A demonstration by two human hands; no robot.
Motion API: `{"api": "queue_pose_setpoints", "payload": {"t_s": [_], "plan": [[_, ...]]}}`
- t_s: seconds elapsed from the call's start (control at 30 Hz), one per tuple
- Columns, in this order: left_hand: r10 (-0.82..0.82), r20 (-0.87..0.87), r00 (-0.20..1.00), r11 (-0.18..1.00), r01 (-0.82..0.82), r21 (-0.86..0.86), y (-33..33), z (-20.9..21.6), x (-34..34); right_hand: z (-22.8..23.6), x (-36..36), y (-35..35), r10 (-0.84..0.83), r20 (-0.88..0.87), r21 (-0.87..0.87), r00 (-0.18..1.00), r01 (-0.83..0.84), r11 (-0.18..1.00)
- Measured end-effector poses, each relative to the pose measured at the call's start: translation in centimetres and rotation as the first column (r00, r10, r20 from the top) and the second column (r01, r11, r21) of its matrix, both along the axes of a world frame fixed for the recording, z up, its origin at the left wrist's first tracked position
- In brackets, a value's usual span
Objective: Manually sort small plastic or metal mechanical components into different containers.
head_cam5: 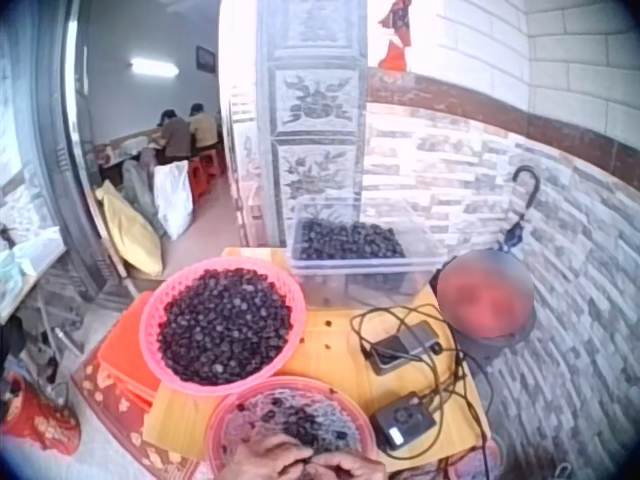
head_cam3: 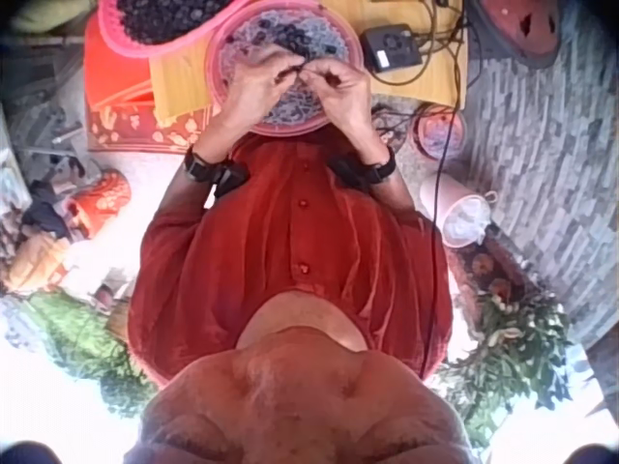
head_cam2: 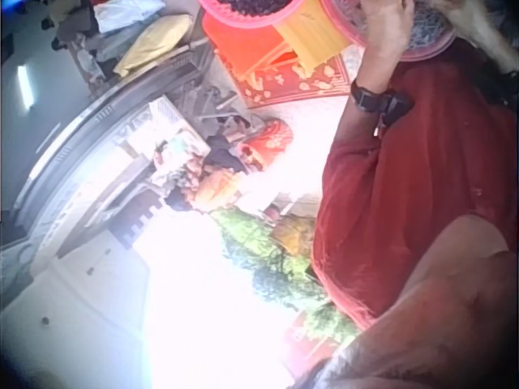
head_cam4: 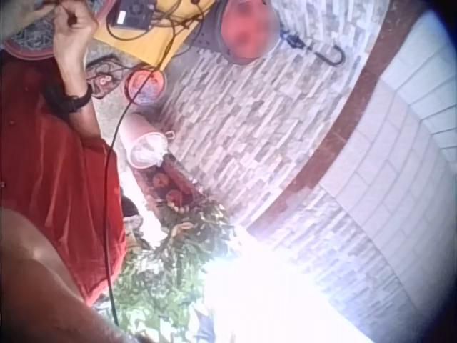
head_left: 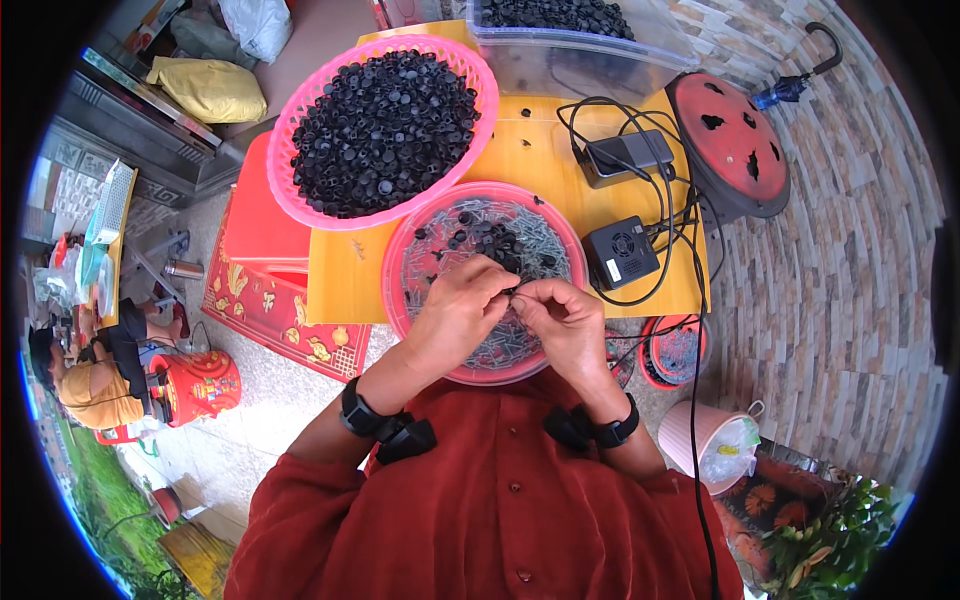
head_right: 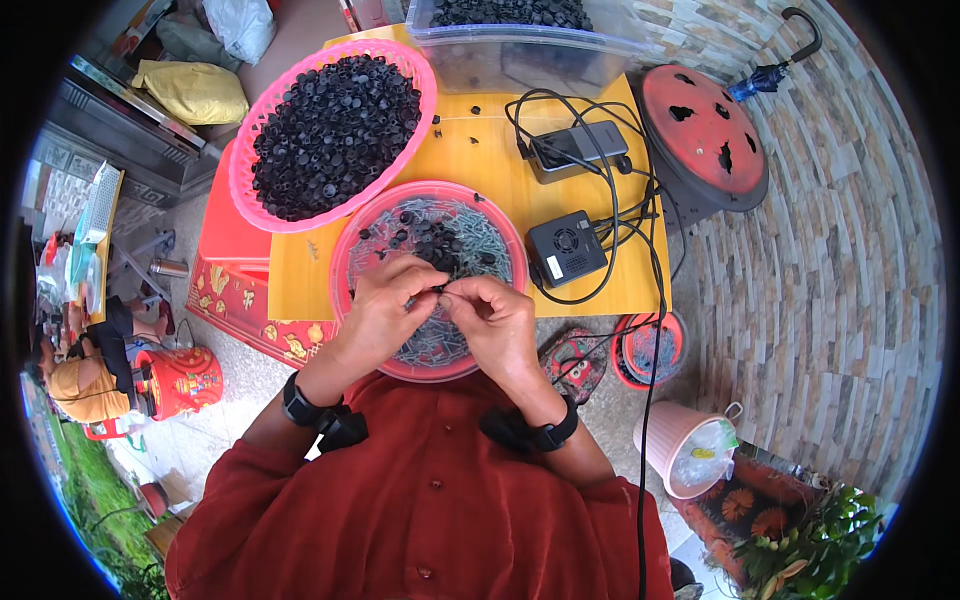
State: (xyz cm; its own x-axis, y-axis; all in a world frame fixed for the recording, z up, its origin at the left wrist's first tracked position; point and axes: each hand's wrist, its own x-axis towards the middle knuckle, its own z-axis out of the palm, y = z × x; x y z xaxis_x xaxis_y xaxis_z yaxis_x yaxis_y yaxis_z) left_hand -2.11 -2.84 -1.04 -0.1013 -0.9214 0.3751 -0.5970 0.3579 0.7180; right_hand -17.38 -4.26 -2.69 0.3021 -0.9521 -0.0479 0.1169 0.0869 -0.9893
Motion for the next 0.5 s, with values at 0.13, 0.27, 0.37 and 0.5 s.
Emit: {"api": "queue_pose_setpoints", "payload": {"t_s": [0.13, 0.27, 0.37, 0.5], "plan": [[-0.048, 0.026, 0.998, 0.999, 0.049, -0.005, 0.4, 0.22, 0.05, 0.44, 0.16, 0.04, 0.017, -0.037, 0.127, 0.999, -0.012, 0.992], [-0.082, -0.045, 0.996, 0.991, 0.086, 0.103, 0.27, -0.02, 0.43, -0.18, -0.18, -0.33, 0.034, -0.001, 0.155, 0.999, -0.034, 0.987], [0.065, -0.451, 0.89, 0.921, 0.12, 0.37, 0.28, 0.0, 0.42, -0.55, -0.64, -0.26, 0.001, 0.196, 0.165, 0.981, -0.034, 0.986], [0.045, -0.589, 0.807, 0.905, 0.217, 0.366, -0.29, -0.67, 1.03, -0.27, -0.83, -0.5, 0.049, 0.271, 0.242, 0.961, -0.117, 0.963]]}}
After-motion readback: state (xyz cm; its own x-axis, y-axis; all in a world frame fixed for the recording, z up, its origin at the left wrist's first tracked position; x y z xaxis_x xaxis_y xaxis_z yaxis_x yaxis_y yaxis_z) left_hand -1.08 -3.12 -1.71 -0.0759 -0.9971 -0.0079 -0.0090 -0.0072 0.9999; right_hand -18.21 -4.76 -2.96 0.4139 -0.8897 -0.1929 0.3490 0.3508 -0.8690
